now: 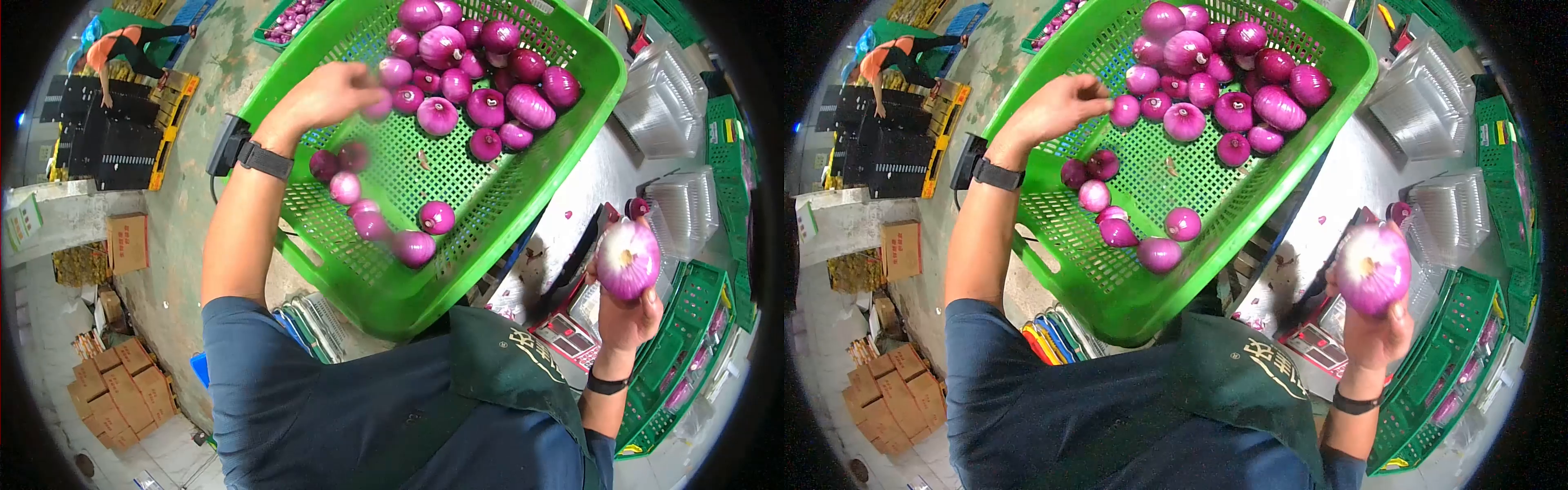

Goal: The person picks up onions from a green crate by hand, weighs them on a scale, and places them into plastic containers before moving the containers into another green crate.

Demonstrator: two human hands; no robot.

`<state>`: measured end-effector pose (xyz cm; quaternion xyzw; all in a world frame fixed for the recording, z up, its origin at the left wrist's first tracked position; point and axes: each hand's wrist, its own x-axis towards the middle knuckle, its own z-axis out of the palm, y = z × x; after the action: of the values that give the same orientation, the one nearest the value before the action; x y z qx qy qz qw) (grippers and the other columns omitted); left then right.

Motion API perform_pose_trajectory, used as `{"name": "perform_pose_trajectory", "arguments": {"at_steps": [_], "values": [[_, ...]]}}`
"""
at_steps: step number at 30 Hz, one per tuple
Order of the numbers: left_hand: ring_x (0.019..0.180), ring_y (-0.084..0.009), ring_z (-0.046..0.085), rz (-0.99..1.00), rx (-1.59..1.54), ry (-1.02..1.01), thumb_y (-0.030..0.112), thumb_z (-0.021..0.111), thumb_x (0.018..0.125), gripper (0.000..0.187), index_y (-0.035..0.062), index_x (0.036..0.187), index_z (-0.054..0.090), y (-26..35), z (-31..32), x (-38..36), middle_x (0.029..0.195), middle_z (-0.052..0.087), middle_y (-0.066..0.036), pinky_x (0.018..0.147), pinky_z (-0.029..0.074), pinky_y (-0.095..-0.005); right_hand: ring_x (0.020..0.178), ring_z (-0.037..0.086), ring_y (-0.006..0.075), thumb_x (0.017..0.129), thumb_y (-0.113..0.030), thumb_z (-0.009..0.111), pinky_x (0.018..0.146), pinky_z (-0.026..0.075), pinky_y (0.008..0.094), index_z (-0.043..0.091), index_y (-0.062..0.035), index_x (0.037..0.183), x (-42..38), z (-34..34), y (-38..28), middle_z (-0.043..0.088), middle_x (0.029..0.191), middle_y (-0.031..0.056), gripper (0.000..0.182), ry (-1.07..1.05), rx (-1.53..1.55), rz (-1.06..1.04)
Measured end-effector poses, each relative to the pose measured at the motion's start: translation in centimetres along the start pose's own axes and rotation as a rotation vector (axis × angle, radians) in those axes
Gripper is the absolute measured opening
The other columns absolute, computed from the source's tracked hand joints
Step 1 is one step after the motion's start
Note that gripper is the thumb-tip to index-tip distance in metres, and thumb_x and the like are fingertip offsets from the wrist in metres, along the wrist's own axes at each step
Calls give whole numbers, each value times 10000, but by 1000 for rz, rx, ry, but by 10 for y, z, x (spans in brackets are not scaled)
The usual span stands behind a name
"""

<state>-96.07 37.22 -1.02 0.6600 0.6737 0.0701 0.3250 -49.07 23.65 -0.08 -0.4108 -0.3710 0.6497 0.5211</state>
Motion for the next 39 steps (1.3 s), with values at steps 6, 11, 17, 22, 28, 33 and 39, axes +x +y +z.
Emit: {"name": "perform_pose_trajectory", "arguments": {"at_steps": [6, 11, 17, 22, 28, 33, 39], "values": [[1003, -340, 703, -189, 457, -231, 353, 834, 749, 559, 8, 1161, 679, -95, 46, 21, 1080, 734, -198, 888, 546, -425, 976, 643, 313, 878, -467, 626, 825, 496, 411, 242, 34, 1577, -22, -40, 8, 581, 1308, 214, 942, 172, 24, 24], [899, -326, 745, -338, 660, -540, 657, 773, 746, 746, -10, 1079, 752, -93, 103, 8, 995, 760, -172, 805, 587, -407, 960, 646, 306, 890, -457, 617, 802, 501, 400, 252, 26, 1577, -28, -50, 12, 584, 1300, 211, 916, 239, 24, 25], [962, -324, 738, -432, 986, -625, 782, 604, 809, 868, -18, 1115, 744, -142, 192, 15, 1058, 740, -195, 847, 590, -442, 984, 632, 302, 916, -459, 569, 816, 496, 388, 236, -7, 1594, -41, -65, 9, 544, 1408, 237, 881, 228, 58, -19], [716, -262, 716, -556, 429, -406, 409, 829, 640, 530, -20, 940, 744, -112, 136, 6, 768, 714, -157, 633, 605, -399, 987, 625, 313, 909, -454, 576, 823, 494, 397, 252, -25, 1592, -61, -87, 1, 529, 1428, 226, 869, 289, 87, -106], [989, -200, 658, -308, -937, -285, 106, 739, 767, 519, 42, 1241, 539, -50, 61, -14, 1094, 655, -78, 799, 584, -358, 1060, 630, 340, 904, -404, 607, 850, 495, 406, 280, -32, 1582, -83, -119, -3, 512, 1445, 214, 839, 338, 105, -183], [1076, -307, 660, 160, -1334, -341, 79, 718, 690, 723, 30, 1371, 481, 40, 54, -56, 1187, 630, -145, 986, 537, -469, 1114, 620, 331, 844, -315, 657, 902, 513, 419, 306, -52, 1573, -93, -136, 1, 534, 1386, 179, 851, 372, 71, -187], [1119, -376, 654, 291, -1496, -367, 188, 800, 673, 859, 36, 1432, 428, 156, 87, -117, 1317, 590, -228, 997, 538, -513, 1192, 584, 279, 727, -163, 745, 1020, 513, 410, 345, -56, 1539, -101, -143, -12, 514, 1368, 137, 911, 356, -145, -214]]}}
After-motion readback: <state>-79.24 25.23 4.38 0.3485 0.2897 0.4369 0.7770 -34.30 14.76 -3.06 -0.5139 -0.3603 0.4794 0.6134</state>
